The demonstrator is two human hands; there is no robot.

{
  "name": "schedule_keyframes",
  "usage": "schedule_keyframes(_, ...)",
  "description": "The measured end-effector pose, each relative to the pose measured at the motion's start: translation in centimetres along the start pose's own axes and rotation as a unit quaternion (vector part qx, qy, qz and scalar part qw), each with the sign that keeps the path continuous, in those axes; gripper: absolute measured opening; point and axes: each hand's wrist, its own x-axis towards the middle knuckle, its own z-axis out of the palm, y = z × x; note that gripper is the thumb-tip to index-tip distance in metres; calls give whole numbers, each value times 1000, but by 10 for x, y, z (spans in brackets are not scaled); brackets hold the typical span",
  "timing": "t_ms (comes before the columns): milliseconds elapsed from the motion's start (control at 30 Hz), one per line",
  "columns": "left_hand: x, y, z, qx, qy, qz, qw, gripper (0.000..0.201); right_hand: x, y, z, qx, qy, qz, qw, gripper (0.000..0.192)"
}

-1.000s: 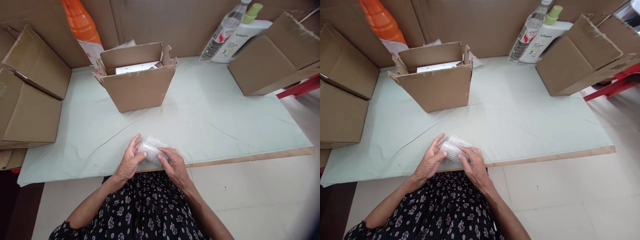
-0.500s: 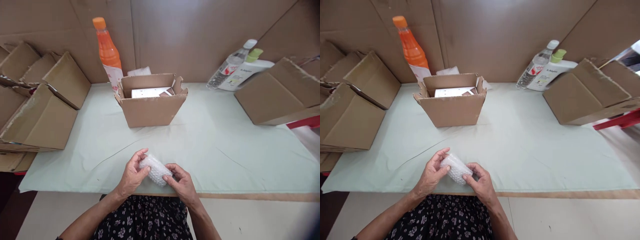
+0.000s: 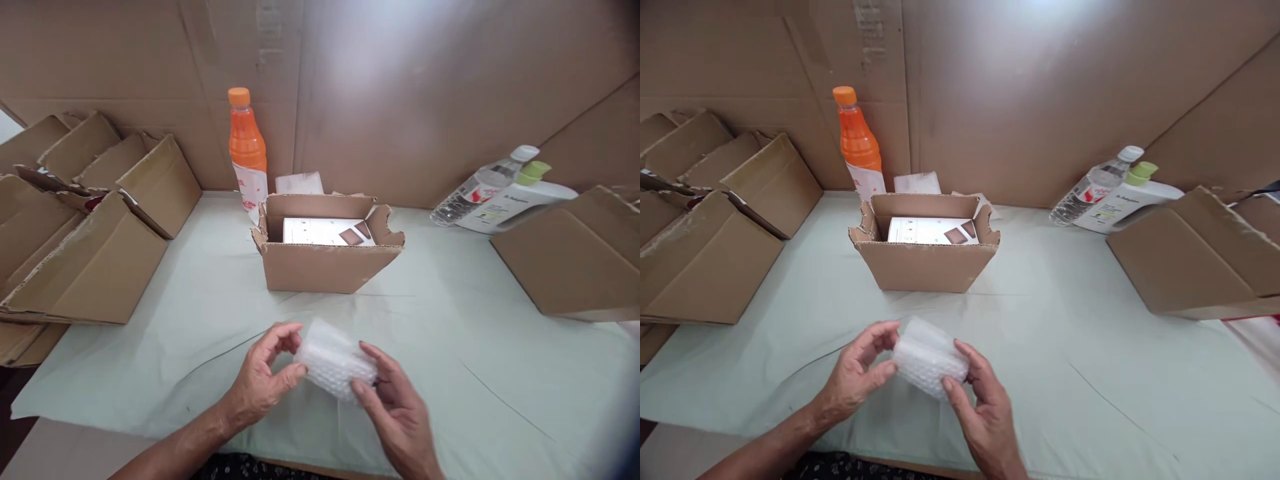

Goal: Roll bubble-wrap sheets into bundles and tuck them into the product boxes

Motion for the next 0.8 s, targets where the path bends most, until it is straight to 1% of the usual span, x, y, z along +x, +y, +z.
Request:
schedule_keyframes(67,14,11,-15,64,65,100,991,47,17,-35,-9,-30,50,-71,996,40)
schedule_keyframes(133,32,18,-29,117,156,178,964,51,39,-79,-15,-31,99,-112,988,37)
schedule_keyframes(200,51,16,-37,158,228,218,936,56,67,-124,-15,-38,153,-153,976,37)
schedule_keyframes(233,60,11,-39,176,244,224,927,60,84,-144,-12,-56,167,-186,967,35)
schedule_keyframes(267,68,4,-39,195,246,221,923,64,103,-162,-8,-79,165,-224,957,33)
schedule_keyframes(300,75,-5,-38,214,239,215,922,68,123,-176,-3,-103,138,-253,952,30)
schedule_keyframes(333,80,-15,-37,233,228,211,922,72,144,-187,4,-129,90,-266,951,29)
schedule_keyframes(367,83,-24,-35,250,215,209,921,76,164,-195,12,-156,31,-263,952,28)
schedule_keyframes(433,86,-42,-31,279,196,219,914,81,199,-205,30,-215,-85,-229,946,28)
schedule_keyframes(500,86,-55,-30,298,186,231,907,83,222,-209,50,-287,-152,-198,925,27)
schedule_keyframes(567,84,-60,-30,307,180,236,904,83,234,-212,70,-363,-181,-185,895,25)
schedule_keyframes(633,83,-61,-32,311,177,236,903,83,238,-215,86,-417,-195,-199,865,24)
schedule_keyframes(700,83,-60,-32,313,179,236,902,84,240,-218,98,-444,-212,-241,837,21)
schedule_keyframes(800,83,-58,-32,307,183,239,903,85,248,-221,106,-478,-231,-310,789,8)
